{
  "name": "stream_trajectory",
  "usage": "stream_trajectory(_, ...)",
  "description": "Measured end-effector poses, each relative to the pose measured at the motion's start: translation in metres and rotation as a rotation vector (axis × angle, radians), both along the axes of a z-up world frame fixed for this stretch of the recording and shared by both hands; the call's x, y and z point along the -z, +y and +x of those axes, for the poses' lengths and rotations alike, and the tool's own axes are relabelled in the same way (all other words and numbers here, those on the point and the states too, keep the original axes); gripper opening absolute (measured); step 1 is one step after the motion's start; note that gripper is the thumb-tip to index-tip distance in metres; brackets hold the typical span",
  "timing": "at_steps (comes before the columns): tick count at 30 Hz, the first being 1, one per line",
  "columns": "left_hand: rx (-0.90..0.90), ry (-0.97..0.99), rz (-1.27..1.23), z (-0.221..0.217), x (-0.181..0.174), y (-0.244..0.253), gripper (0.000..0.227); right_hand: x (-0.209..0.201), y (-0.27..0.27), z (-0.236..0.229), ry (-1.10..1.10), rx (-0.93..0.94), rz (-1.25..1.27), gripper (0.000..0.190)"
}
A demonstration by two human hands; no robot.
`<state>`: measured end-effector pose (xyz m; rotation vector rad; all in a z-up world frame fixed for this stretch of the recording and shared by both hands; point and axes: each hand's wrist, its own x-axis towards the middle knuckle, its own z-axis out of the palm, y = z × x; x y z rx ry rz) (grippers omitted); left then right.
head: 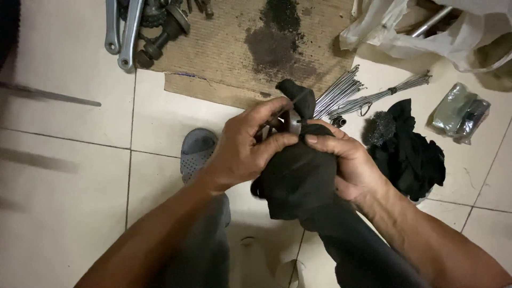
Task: The person sits on the floor and wipes a bundle of thin metal rods with a black cloth. They separate individual rods to clean them thoroughly, then use a pair of pliers to grip and manipulate one of the rods.
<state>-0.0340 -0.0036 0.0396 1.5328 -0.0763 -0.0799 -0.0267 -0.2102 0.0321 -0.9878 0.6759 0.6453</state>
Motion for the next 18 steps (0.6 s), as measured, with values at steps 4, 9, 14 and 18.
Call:
stream_trajectory(4, 0.054, 0.184, -0.159, -0.006, -0.003, -0.001, 0.046, -0.013, -0.002, 0.0, -0.219, -0.178, -0.246, 0.033)
stream_trajectory(9, 0.087, 0.456, -0.381, -0.007, -0.001, -0.001, 0.041, -0.024, -0.008, 0.01, -1.029, -0.709, -0.48, 0.028)
stream_trajectory(14, 0.065, 0.387, -0.321, -0.008, -0.006, -0.001, 0.043, -0.018, -0.008, 0.002, -0.501, -0.442, -0.27, 0.031)
stream_trajectory(18, -0.013, 0.427, -0.27, 0.003, -0.009, 0.013, 0.042, -0.003, -0.025, -0.005, -0.288, -0.134, -0.088, 0.03)
